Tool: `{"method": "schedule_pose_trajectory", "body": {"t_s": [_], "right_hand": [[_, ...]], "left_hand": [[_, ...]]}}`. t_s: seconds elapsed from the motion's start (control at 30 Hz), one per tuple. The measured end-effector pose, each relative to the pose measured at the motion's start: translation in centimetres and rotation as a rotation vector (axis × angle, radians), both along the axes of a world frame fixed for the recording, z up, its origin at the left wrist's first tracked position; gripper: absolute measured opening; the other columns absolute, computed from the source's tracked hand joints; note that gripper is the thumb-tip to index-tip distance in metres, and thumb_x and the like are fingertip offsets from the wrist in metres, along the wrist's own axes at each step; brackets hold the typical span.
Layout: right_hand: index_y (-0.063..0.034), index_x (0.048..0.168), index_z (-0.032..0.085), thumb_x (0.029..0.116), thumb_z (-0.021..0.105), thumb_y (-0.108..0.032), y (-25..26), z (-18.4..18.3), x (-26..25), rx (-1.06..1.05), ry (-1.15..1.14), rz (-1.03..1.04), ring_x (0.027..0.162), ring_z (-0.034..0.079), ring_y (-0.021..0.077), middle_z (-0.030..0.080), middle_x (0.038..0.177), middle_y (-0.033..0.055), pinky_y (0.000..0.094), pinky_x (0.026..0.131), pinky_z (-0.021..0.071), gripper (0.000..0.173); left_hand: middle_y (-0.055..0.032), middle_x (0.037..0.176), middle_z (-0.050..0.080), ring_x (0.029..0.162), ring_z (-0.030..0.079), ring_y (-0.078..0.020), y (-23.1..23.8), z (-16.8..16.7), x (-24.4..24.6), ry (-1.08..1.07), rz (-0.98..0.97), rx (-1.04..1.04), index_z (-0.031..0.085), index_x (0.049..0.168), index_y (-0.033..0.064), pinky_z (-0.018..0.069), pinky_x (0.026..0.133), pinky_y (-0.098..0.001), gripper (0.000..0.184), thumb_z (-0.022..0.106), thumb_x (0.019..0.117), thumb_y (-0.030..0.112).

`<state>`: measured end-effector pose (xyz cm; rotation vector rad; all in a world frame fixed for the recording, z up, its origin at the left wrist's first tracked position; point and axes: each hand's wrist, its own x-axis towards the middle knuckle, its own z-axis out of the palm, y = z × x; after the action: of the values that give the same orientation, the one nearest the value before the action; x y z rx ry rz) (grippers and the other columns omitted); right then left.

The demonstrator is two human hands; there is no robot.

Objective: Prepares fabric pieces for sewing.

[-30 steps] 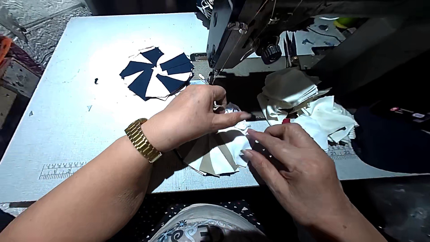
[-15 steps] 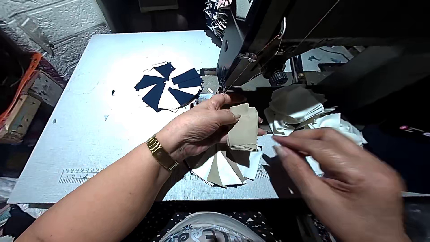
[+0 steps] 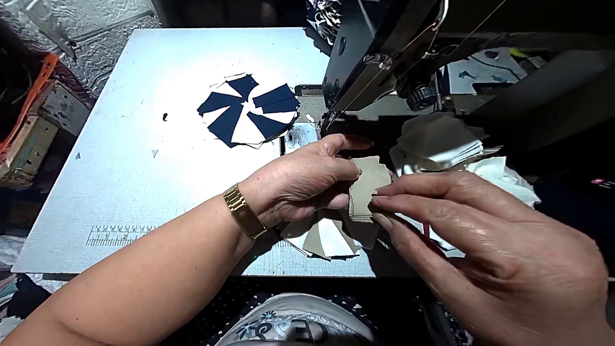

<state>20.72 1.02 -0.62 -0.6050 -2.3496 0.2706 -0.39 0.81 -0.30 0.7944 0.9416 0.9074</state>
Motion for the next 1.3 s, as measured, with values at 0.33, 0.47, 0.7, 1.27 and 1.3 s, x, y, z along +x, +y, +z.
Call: {"method": "schedule_pose_trajectory", "body": {"t_s": [0.33,0.47,0.7,1.27,1.3], "right_hand": [[-0.0017,0.100,0.077,0.0959,0.063,-0.012,-0.08,0.00,0.07,-0.005,-0.078,0.001,0.096,0.067,0.0135,0.071,0.106,0.0109,0.0241,0.081,0.0555,0.018],[0.0010,0.098,0.077,0.0951,0.061,-0.008,-0.15,-0.18,-0.13,0.055,-0.089,-0.003,0.097,0.067,0.0183,0.071,0.104,0.0141,0.0283,0.081,0.0554,0.018],[0.0023,0.096,0.076,0.0942,0.060,-0.007,-0.12,-0.21,-0.17,0.118,-0.141,0.014,0.096,0.068,0.0228,0.071,0.103,0.0170,0.0317,0.081,0.0556,0.018],[-0.0015,0.092,0.073,0.0925,0.058,-0.011,0.73,-0.53,0.11,-0.071,-0.023,-0.034,0.094,0.063,0.0081,0.067,0.104,0.0091,0.0192,0.077,0.0523,0.018],[-0.0014,0.092,0.073,0.0923,0.058,-0.011,0.75,-0.53,0.09,-0.072,-0.020,-0.041,0.094,0.063,0.0081,0.067,0.104,0.0092,0.0192,0.077,0.0522,0.018]], "left_hand": [[-0.0092,0.102,0.058,0.066,0.058,-0.0083,-0.11,0.24,0.20,-0.028,0.026,-0.080,0.047,0.142,0.0086,0.0516,0.056,-0.0204,0.044,0.046,0.1000,-0.005],[-0.0075,0.093,0.057,0.062,0.056,-0.0078,-0.06,0.31,0.20,-0.037,0.023,-0.099,0.046,0.143,0.0082,0.0503,0.054,-0.0199,0.045,0.045,0.0997,-0.004],[-0.0072,0.097,0.055,0.067,0.055,-0.0084,0.07,0.24,0.15,-0.008,0.011,-0.094,0.048,0.141,0.0068,0.0483,0.054,-0.0198,0.044,0.044,0.0981,-0.003],[-0.0114,0.119,0.060,0.091,0.063,-0.0133,-0.13,-0.12,-0.35,-0.101,-0.108,0.059,0.035,0.153,0.0109,0.0556,0.075,-0.0282,0.060,0.049,0.0970,-0.004],[-0.0141,0.127,0.059,0.100,0.064,-0.0158,-0.13,-0.20,-0.41,-0.118,-0.138,0.087,0.029,0.157,0.0109,0.0565,0.082,-0.0311,0.067,0.049,0.0954,-0.007]]}}
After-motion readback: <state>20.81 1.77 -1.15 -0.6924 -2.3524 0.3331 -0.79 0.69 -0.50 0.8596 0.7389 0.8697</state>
